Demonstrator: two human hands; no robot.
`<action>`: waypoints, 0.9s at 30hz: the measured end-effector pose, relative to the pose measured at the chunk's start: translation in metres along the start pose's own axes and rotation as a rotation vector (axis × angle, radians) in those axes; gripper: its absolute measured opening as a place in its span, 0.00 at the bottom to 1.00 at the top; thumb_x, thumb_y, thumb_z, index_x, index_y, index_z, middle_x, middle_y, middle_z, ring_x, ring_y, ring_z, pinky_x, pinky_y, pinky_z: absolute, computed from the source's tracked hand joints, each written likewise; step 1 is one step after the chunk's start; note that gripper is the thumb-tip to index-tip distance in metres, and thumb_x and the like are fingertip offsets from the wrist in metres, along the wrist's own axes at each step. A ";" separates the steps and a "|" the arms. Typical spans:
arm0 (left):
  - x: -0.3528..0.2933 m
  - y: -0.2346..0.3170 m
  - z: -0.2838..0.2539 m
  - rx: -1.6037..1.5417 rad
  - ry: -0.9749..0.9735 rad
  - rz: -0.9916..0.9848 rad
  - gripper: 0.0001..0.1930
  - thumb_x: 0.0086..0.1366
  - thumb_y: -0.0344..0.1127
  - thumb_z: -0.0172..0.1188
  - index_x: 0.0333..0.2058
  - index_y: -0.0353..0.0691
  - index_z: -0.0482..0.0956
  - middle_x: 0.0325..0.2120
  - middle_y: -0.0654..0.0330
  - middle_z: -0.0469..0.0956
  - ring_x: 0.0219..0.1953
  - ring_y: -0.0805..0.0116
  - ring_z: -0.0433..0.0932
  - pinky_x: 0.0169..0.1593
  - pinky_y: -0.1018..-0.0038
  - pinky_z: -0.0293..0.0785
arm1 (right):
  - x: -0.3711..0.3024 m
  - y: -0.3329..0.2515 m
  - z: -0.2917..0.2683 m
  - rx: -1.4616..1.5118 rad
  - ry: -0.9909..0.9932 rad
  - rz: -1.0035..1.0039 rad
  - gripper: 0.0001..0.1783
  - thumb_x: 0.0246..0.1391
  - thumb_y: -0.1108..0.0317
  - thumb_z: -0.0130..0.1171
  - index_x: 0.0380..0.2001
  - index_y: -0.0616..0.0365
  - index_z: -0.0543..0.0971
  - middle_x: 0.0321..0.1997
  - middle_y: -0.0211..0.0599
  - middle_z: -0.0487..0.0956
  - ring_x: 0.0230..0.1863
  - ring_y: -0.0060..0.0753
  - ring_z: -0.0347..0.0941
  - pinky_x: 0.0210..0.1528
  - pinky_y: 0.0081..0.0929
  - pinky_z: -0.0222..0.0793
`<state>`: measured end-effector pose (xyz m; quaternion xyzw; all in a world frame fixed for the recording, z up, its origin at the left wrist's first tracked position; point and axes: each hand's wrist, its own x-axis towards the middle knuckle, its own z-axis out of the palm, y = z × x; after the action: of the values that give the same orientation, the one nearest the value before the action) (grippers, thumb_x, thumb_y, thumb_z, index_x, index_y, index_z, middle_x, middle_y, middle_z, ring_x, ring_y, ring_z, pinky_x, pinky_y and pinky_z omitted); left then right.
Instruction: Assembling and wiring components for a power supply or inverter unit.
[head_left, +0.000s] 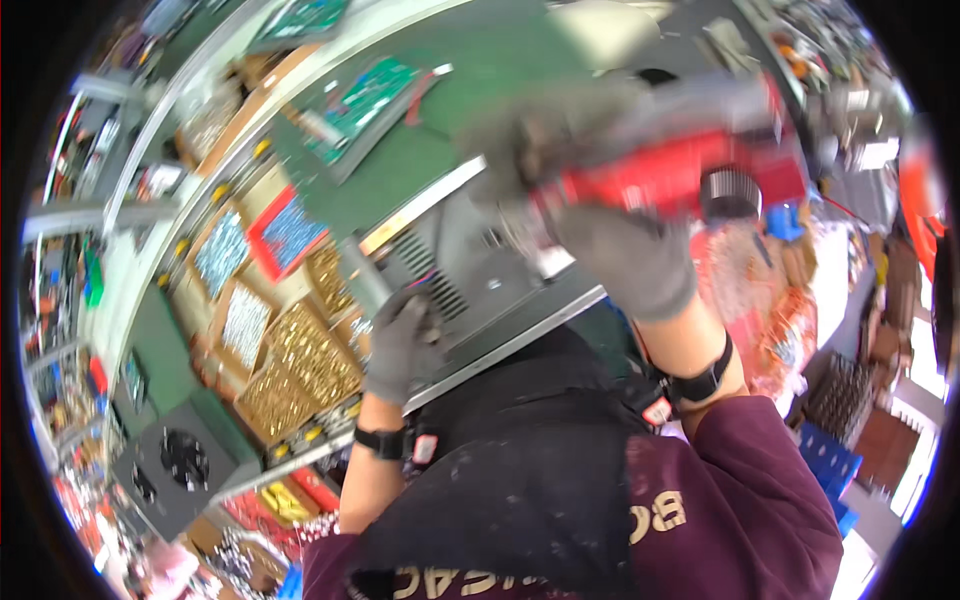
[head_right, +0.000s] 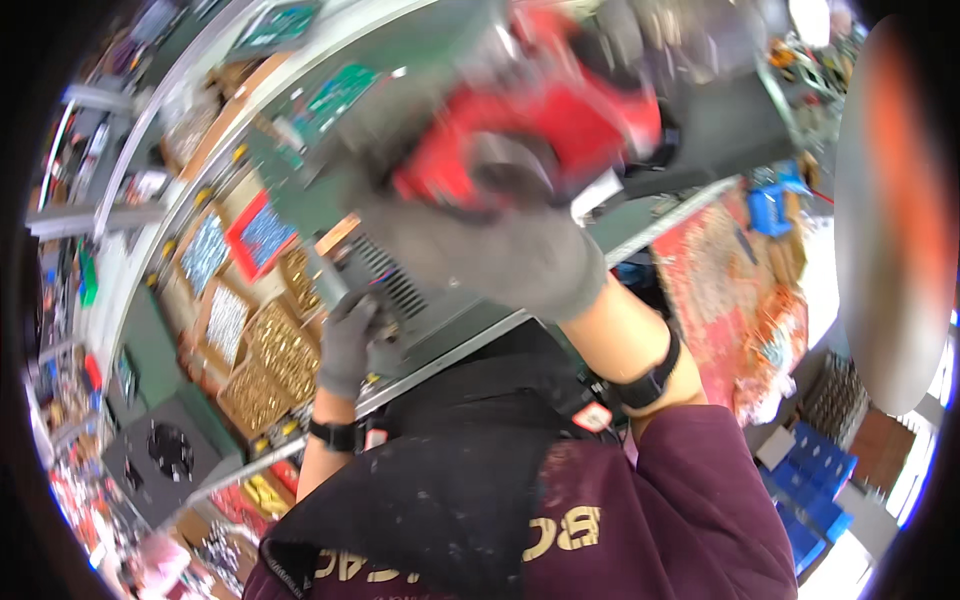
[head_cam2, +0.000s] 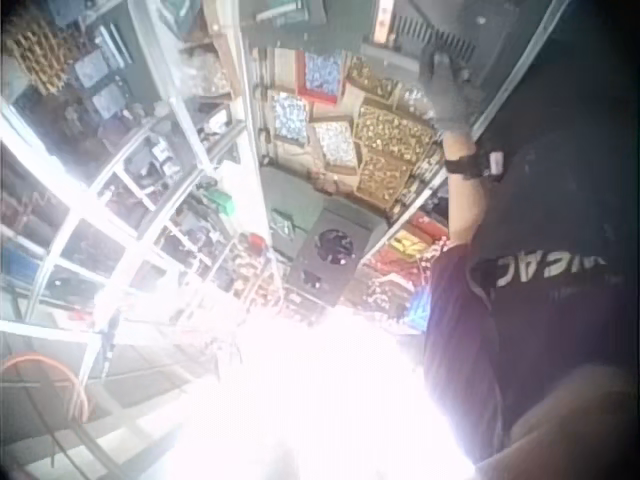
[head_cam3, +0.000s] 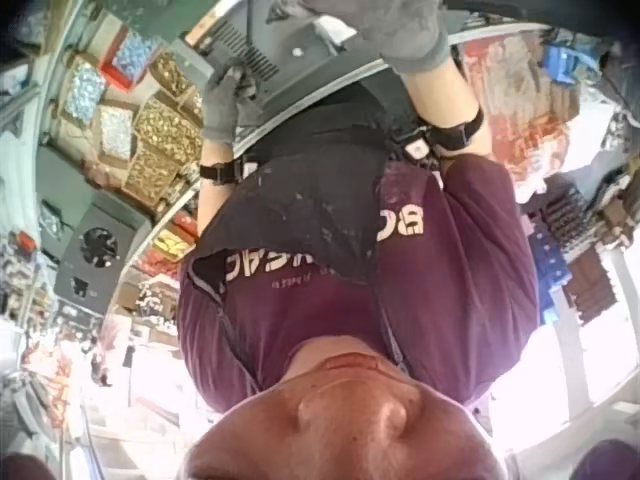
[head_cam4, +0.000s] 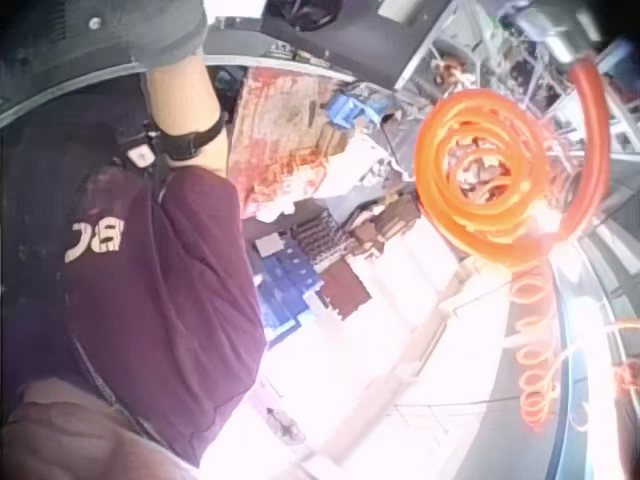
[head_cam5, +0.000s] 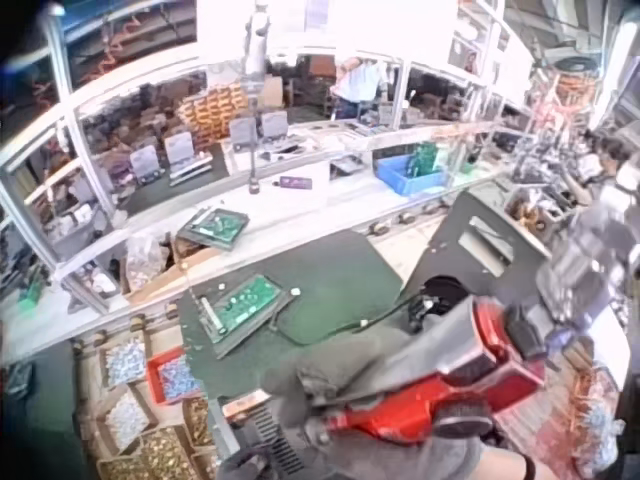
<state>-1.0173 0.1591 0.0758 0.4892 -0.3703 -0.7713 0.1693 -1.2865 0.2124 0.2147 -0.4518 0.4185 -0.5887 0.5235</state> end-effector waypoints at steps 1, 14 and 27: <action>0.001 0.001 0.003 0.013 0.019 -0.015 0.15 0.64 0.34 0.51 0.46 0.31 0.72 0.26 0.62 0.75 0.23 0.77 0.72 0.28 0.82 0.70 | -0.034 -0.008 -0.017 -0.025 0.027 0.034 0.23 0.49 0.65 0.61 0.48 0.60 0.72 0.49 0.38 0.74 0.53 0.26 0.68 0.55 0.28 0.66; 0.006 0.027 0.002 0.138 0.238 0.048 0.14 0.66 0.33 0.50 0.44 0.29 0.73 0.27 0.63 0.75 0.25 0.77 0.73 0.29 0.82 0.72 | -0.389 0.107 -0.265 -1.386 0.904 1.107 0.32 0.46 0.64 0.61 0.55 0.61 0.63 0.52 0.54 0.68 0.54 0.57 0.65 0.53 0.45 0.64; 0.021 0.037 -0.037 0.798 0.768 0.604 0.28 0.58 0.38 0.57 0.56 0.35 0.65 0.50 0.44 0.67 0.48 0.49 0.71 0.50 0.64 0.70 | 0.011 -0.059 -0.053 -0.679 0.297 -0.066 0.21 0.46 0.74 0.57 0.46 0.64 0.72 0.41 0.46 0.76 0.42 0.41 0.74 0.45 0.30 0.68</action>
<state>-0.9988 0.1061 0.0808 0.6305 -0.6642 -0.2611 0.3051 -1.3521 0.2085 0.2601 -0.5224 0.6466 -0.4922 0.2582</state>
